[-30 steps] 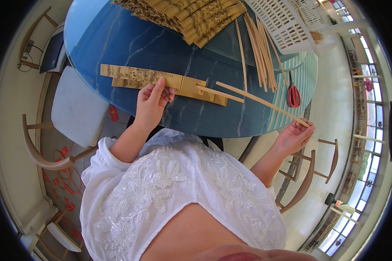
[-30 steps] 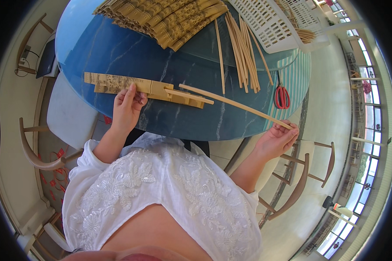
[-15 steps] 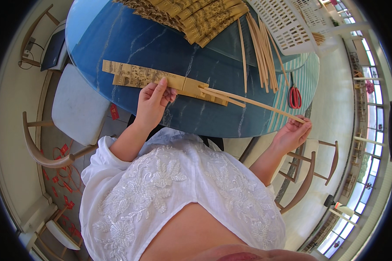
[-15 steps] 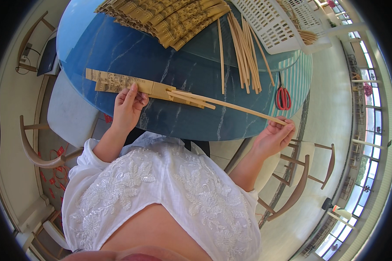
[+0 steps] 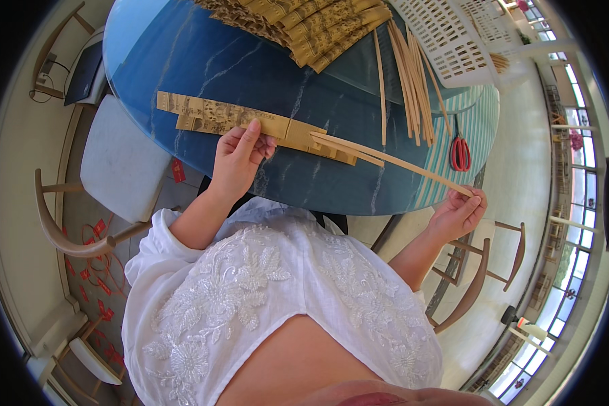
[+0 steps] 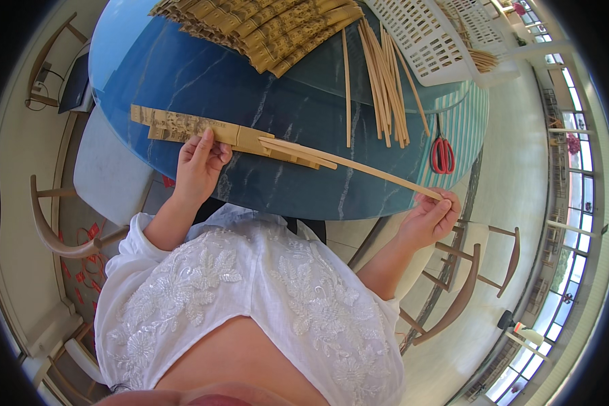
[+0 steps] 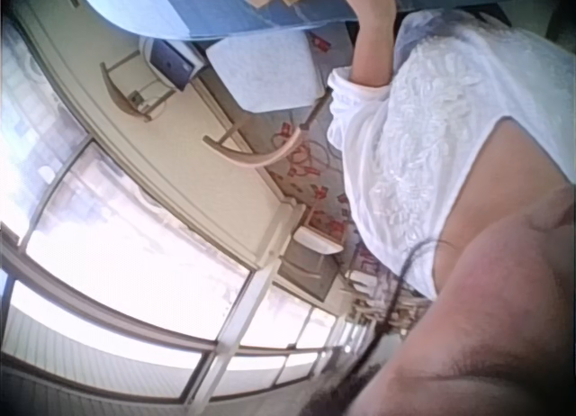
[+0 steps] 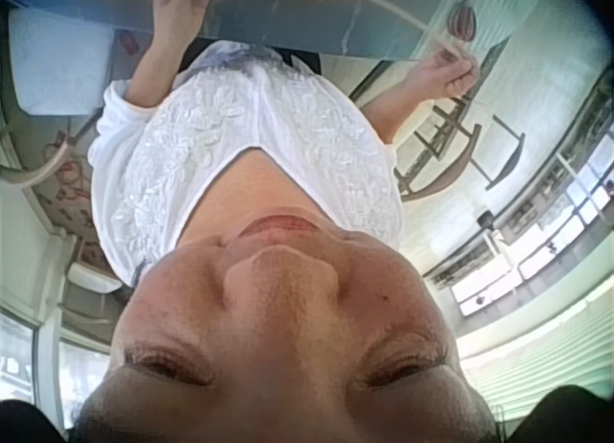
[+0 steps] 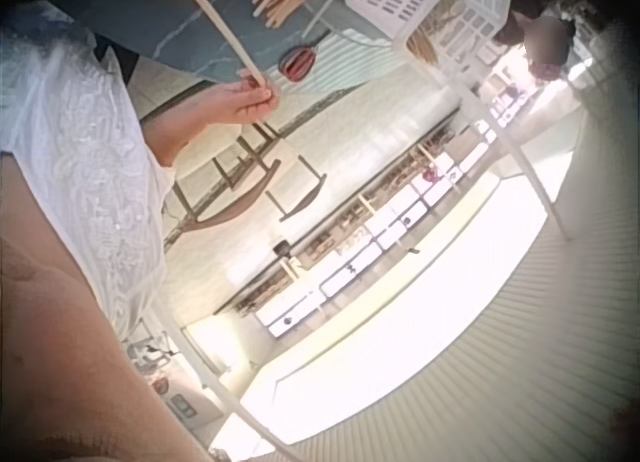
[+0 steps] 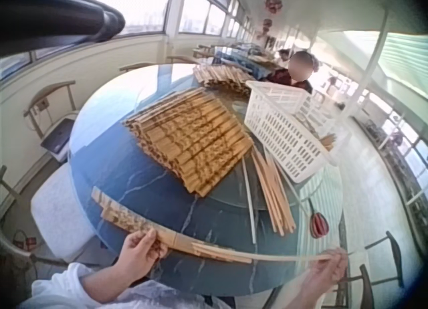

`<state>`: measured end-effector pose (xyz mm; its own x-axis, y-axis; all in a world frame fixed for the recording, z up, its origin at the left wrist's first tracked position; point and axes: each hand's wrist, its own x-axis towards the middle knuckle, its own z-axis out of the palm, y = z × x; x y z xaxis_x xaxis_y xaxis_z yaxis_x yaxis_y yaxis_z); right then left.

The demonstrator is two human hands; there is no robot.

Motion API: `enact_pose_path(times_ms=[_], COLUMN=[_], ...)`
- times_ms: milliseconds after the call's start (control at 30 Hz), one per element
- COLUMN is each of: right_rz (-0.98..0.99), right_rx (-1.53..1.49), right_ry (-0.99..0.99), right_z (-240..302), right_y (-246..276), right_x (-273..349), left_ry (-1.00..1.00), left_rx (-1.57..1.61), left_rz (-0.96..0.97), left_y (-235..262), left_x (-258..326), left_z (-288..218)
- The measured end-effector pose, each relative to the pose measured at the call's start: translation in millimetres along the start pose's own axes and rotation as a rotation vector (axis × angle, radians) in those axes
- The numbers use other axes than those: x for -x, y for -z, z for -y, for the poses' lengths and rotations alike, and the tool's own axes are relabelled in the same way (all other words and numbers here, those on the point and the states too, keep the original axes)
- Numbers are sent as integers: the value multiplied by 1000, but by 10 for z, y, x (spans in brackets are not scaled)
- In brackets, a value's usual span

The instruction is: The person repeatedly picks up thin bamboo strips and inserts them into slots on a patterned bamboo mat, then removes them and repeats the process. The person handles the strips one at a time and occasionally adjusts the mat on the table.

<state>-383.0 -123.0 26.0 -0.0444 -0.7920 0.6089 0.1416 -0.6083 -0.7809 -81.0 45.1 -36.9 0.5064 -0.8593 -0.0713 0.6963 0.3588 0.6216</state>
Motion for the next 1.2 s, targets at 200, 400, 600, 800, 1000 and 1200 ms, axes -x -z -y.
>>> enact_pose_path(times_ms=[200, 400, 600, 800, 1000, 1200], right_rz=[136, 176, 267, 384, 395, 359], right_rx=[-42, -28, -107, -113, -248, -312], right_ry=[7, 56, -118, -395, -628, -757], right_z=[16, -33, -41, -77, -83, -45], right_y=[171, 180, -43, -531, -838, -864], right_x=[-69, -33, 115, 423, 659, 668], left_ry=[-1, 13, 26, 24, 10, -59], left_rx=[-3, 9, -8, -47, -99, -280], left_rz=[16, -1, 18, -23, 29, 5], left_y=[25, 20, 12, -43, -13, -64], left_x=[-9, -3, -17, -8, -8, 24], left_z=[5, 5, 3, -21, -9, 25])
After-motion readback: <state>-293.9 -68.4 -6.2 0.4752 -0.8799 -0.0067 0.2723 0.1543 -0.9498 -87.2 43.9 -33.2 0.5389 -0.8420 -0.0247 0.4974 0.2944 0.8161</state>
